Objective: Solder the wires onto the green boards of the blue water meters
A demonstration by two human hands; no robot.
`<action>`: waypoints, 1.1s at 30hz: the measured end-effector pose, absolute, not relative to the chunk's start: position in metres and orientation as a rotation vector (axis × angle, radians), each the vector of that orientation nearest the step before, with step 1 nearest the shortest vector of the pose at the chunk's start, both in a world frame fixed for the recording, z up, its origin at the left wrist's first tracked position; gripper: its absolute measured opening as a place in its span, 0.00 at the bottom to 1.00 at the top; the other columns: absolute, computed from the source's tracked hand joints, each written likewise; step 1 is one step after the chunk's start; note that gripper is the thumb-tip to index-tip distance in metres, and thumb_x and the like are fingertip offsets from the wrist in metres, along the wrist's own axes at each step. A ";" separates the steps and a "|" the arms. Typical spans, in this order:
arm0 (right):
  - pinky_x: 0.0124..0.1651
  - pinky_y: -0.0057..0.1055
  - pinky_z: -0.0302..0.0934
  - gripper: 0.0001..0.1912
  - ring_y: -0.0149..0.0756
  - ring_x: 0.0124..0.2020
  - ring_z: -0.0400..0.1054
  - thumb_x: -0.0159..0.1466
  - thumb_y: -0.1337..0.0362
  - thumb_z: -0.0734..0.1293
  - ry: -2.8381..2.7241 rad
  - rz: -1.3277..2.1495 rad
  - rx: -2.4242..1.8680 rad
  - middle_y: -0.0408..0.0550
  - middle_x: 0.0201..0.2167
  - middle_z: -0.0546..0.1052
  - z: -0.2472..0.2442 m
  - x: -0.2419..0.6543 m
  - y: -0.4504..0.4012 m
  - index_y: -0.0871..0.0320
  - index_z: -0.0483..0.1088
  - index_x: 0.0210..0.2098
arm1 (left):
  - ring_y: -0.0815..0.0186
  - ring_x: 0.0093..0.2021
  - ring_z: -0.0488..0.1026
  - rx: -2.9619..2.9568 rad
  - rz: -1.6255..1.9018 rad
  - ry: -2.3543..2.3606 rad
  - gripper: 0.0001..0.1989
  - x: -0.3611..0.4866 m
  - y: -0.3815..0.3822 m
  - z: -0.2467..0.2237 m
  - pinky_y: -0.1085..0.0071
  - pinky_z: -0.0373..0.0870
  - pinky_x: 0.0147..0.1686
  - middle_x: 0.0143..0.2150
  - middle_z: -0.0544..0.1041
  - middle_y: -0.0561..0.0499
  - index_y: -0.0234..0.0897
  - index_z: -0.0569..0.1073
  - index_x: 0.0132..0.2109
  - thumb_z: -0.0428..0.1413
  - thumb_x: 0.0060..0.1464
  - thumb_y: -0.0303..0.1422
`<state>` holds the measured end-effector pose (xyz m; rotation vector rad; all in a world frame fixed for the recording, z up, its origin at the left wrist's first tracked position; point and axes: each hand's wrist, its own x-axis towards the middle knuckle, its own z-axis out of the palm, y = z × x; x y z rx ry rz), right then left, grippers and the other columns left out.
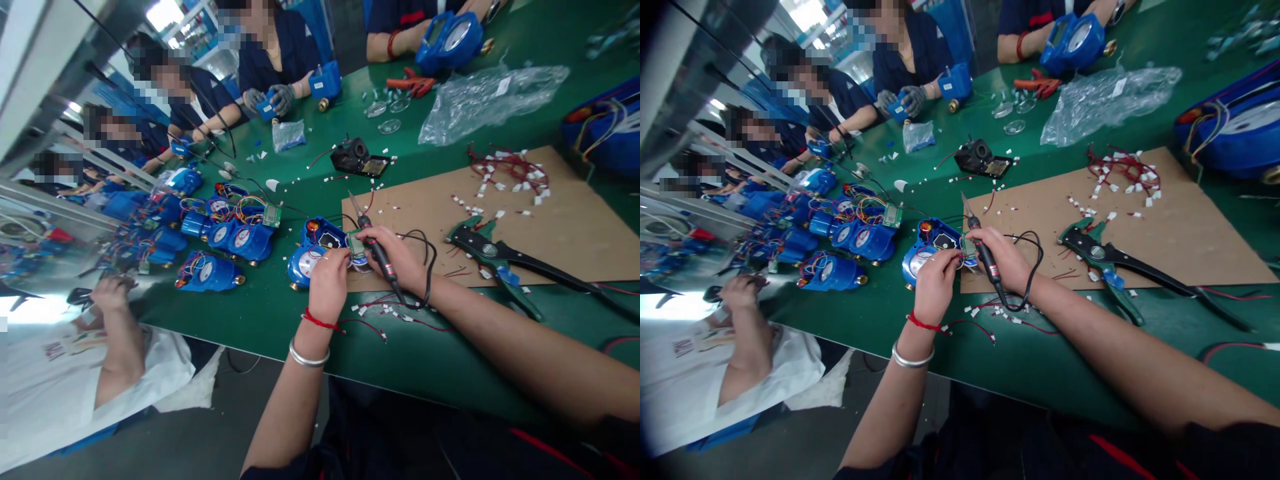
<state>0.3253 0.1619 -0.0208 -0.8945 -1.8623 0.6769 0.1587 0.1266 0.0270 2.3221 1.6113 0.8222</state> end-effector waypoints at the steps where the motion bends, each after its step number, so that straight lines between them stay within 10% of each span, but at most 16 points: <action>1: 0.51 0.41 0.60 0.24 0.43 0.48 0.65 0.56 0.73 0.61 -1.865 0.672 -0.896 0.49 0.46 0.69 -0.021 0.325 0.162 0.51 0.61 0.51 | 0.63 0.42 0.72 2.325 0.836 1.594 0.11 0.158 0.127 0.026 0.65 0.69 0.43 0.41 0.76 0.47 0.36 0.72 0.43 0.48 0.58 0.23; 33: 0.51 0.40 0.61 0.25 0.41 0.47 0.65 0.56 0.74 0.61 -1.858 0.673 -0.854 0.49 0.46 0.69 -0.025 0.326 0.165 0.51 0.60 0.52 | 0.67 0.36 0.73 2.103 0.893 1.543 0.10 0.158 0.100 0.038 0.69 0.70 0.40 0.38 0.77 0.49 0.37 0.72 0.44 0.46 0.61 0.28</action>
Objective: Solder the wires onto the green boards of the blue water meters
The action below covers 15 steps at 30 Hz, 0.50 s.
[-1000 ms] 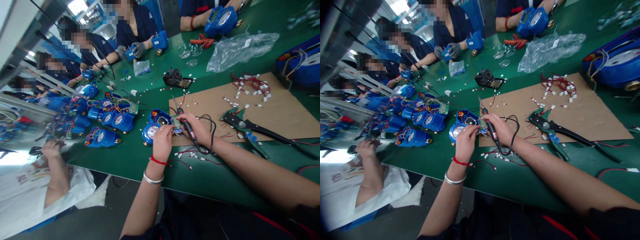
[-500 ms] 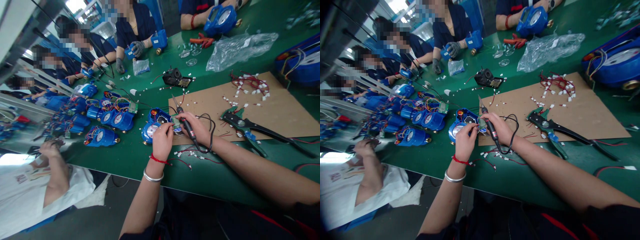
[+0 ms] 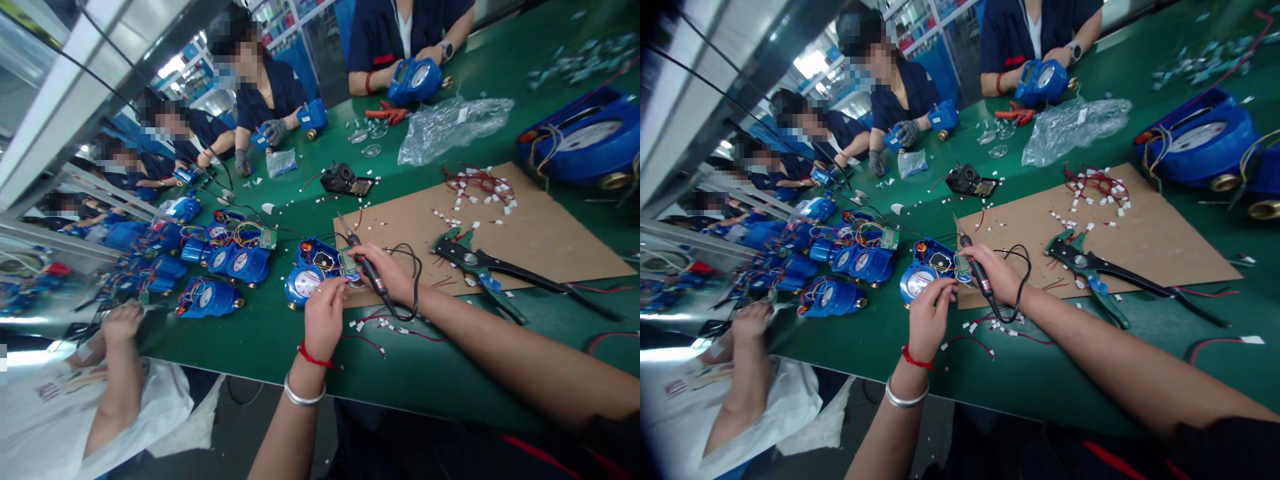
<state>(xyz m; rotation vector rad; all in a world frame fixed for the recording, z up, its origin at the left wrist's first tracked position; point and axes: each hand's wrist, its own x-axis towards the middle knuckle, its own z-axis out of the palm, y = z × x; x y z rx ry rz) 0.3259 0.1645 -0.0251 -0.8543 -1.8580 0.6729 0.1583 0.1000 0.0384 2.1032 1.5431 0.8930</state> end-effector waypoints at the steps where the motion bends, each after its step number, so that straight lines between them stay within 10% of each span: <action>1: 0.50 0.40 0.61 0.25 0.41 0.47 0.65 0.56 0.74 0.61 -1.855 0.676 -0.852 0.49 0.46 0.69 -0.025 0.326 0.164 0.52 0.60 0.52 | 0.67 0.37 0.74 2.117 0.813 1.489 0.10 0.158 0.098 0.037 0.68 0.70 0.40 0.38 0.77 0.48 0.37 0.72 0.44 0.46 0.61 0.28; 15: 0.53 0.41 0.59 0.25 0.42 0.50 0.64 0.57 0.74 0.61 -1.854 0.690 -0.810 0.50 0.48 0.68 -0.027 0.326 0.166 0.52 0.59 0.53 | 0.64 0.39 0.76 1.927 0.870 1.855 0.10 0.163 0.121 0.032 0.66 0.71 0.41 0.39 0.78 0.47 0.38 0.72 0.44 0.47 0.60 0.30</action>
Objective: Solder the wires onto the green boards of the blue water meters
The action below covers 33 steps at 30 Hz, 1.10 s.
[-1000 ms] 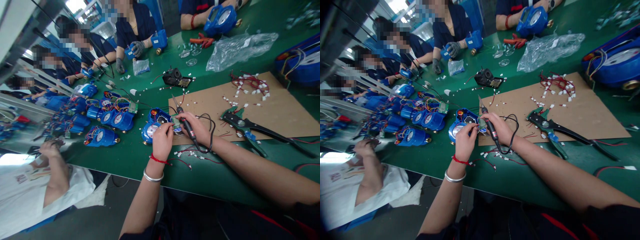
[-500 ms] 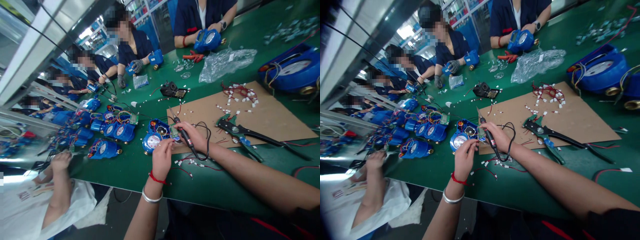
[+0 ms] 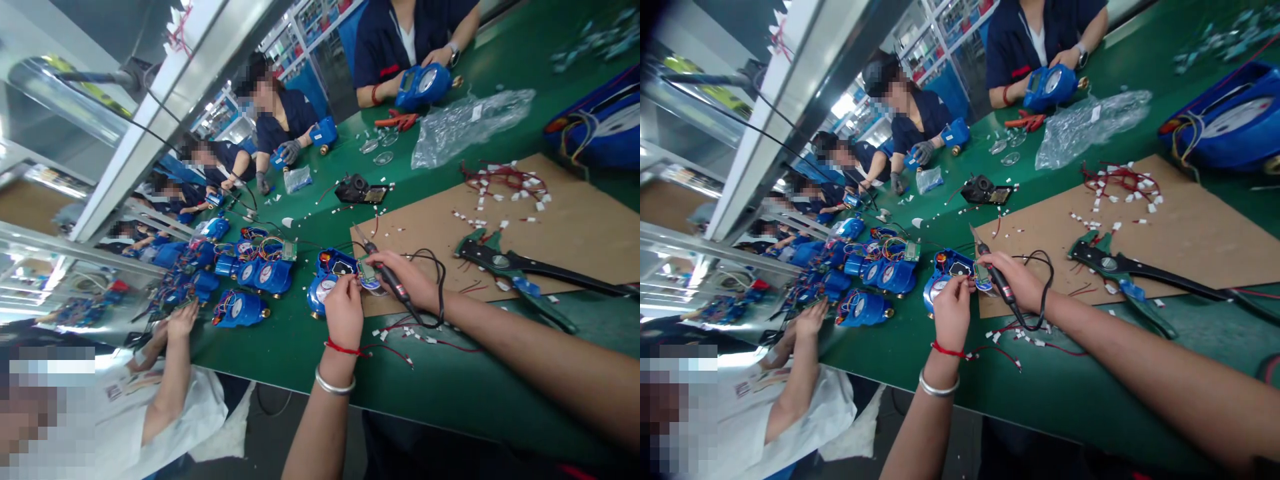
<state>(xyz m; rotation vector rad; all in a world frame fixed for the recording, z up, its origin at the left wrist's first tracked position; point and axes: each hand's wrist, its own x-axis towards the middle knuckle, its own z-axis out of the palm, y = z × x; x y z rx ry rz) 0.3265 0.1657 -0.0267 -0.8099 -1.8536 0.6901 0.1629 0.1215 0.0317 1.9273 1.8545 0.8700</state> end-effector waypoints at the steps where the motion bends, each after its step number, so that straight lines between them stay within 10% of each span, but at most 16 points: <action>1: 0.53 0.40 0.59 0.25 0.41 0.50 0.64 0.57 0.74 0.61 -1.848 0.695 -0.812 0.50 0.48 0.68 -0.026 0.327 0.165 0.52 0.60 0.53 | 0.64 0.39 0.76 1.909 0.854 1.846 0.10 0.162 0.123 0.032 0.66 0.71 0.40 0.38 0.78 0.48 0.38 0.72 0.43 0.48 0.60 0.30; 11: 0.52 0.42 0.60 0.26 0.43 0.49 0.64 0.57 0.73 0.62 -1.836 0.704 -0.798 0.50 0.48 0.68 -0.027 0.327 0.165 0.52 0.59 0.54 | 0.68 0.32 0.75 1.872 0.867 1.636 0.10 0.155 0.122 0.035 0.72 0.70 0.35 0.32 0.75 0.51 0.38 0.67 0.47 0.45 0.60 0.28; 18: 0.52 0.42 0.60 0.25 0.43 0.49 0.65 0.57 0.72 0.62 -1.825 0.689 -0.814 0.50 0.48 0.69 -0.025 0.327 0.164 0.52 0.60 0.53 | 0.62 0.46 0.69 2.354 0.645 1.508 0.14 0.149 0.119 0.045 0.64 0.67 0.46 0.43 0.72 0.45 0.36 0.68 0.43 0.44 0.54 0.18; 33: 0.52 0.43 0.61 0.22 0.42 0.49 0.65 0.58 0.71 0.62 -1.833 0.667 -0.818 0.50 0.47 0.70 -0.022 0.327 0.162 0.52 0.61 0.52 | 0.62 0.45 0.72 2.412 0.796 1.706 0.11 0.159 0.125 0.025 0.64 0.69 0.45 0.44 0.76 0.44 0.35 0.69 0.47 0.44 0.62 0.27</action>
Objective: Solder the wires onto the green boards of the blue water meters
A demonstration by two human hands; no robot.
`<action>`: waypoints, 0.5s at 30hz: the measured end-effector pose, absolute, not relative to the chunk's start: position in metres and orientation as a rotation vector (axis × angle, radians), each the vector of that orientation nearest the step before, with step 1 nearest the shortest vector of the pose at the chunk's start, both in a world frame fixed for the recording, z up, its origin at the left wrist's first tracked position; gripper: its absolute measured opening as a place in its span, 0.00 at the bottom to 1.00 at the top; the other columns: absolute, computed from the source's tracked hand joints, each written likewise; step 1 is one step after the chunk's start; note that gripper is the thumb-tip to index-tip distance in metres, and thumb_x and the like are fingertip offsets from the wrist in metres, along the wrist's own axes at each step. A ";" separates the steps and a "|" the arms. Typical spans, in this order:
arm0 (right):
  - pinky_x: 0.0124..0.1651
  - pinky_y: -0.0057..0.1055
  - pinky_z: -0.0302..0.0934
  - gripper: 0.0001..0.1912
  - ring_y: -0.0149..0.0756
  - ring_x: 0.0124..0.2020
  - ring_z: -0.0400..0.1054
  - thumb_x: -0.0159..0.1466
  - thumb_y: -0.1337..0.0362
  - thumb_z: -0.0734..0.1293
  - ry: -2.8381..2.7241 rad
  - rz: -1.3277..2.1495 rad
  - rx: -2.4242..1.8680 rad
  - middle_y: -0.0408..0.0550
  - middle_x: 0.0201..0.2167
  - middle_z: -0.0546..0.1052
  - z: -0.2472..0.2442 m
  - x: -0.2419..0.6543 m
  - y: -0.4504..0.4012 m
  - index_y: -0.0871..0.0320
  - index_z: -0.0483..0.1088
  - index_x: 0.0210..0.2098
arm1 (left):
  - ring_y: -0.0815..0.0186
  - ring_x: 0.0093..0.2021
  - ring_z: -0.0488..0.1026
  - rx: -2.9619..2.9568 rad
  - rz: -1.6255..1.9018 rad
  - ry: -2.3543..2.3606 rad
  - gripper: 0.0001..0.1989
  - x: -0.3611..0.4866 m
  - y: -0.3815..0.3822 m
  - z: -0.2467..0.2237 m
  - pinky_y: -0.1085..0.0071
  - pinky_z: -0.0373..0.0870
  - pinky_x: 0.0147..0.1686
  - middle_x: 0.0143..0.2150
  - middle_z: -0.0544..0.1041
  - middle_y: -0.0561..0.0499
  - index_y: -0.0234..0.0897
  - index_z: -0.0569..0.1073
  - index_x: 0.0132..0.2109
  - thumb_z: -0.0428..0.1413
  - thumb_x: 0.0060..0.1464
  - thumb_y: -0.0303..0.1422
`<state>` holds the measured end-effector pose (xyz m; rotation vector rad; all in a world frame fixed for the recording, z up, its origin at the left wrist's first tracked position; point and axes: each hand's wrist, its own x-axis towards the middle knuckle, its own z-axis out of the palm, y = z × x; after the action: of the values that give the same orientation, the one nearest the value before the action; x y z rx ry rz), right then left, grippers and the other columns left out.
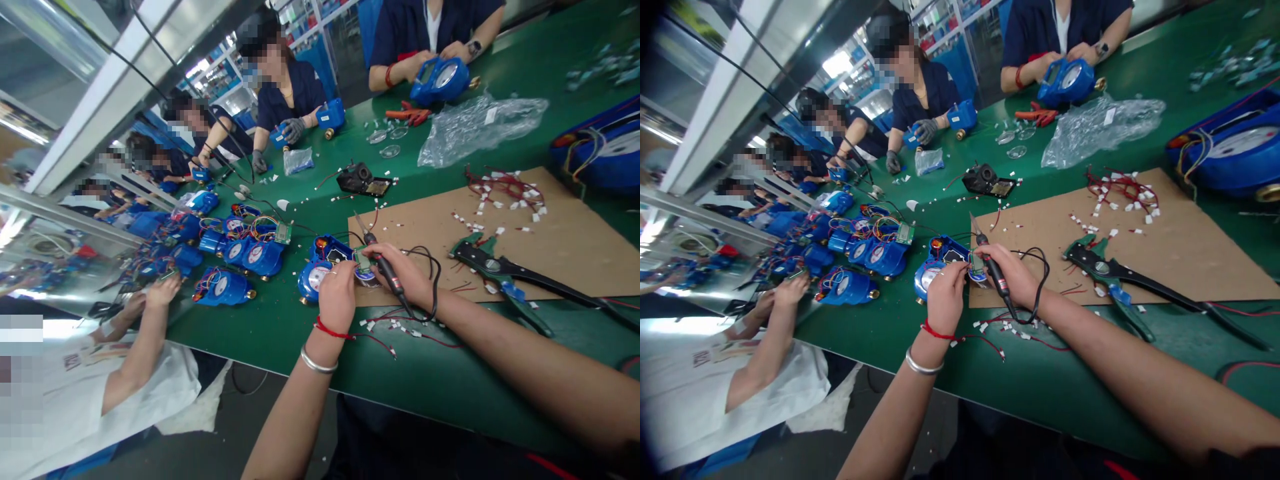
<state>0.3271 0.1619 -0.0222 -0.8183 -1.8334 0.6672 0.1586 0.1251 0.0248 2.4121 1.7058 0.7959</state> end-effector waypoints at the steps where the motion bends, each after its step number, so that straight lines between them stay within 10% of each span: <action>1: 0.52 0.43 0.61 0.22 0.42 0.49 0.65 0.58 0.71 0.61 -1.837 0.665 -0.823 0.50 0.46 0.70 -0.022 0.327 0.162 0.52 0.61 0.52 | 0.62 0.44 0.72 2.394 0.779 1.724 0.11 0.158 0.125 0.023 0.64 0.69 0.45 0.44 0.75 0.44 0.35 0.69 0.46 0.45 0.61 0.26; 15: 0.53 0.44 0.60 0.20 0.43 0.49 0.65 0.60 0.69 0.62 -1.867 0.643 -0.874 0.49 0.47 0.70 -0.021 0.326 0.161 0.51 0.61 0.52 | 0.62 0.40 0.71 2.342 0.571 1.681 0.03 0.151 0.143 0.034 0.66 0.67 0.41 0.36 0.73 0.48 0.36 0.69 0.35 0.52 0.55 0.24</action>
<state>0.3256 0.1607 -0.0208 -0.8745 -1.8668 0.6426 0.1510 0.1433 0.0337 2.3421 1.6815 0.5707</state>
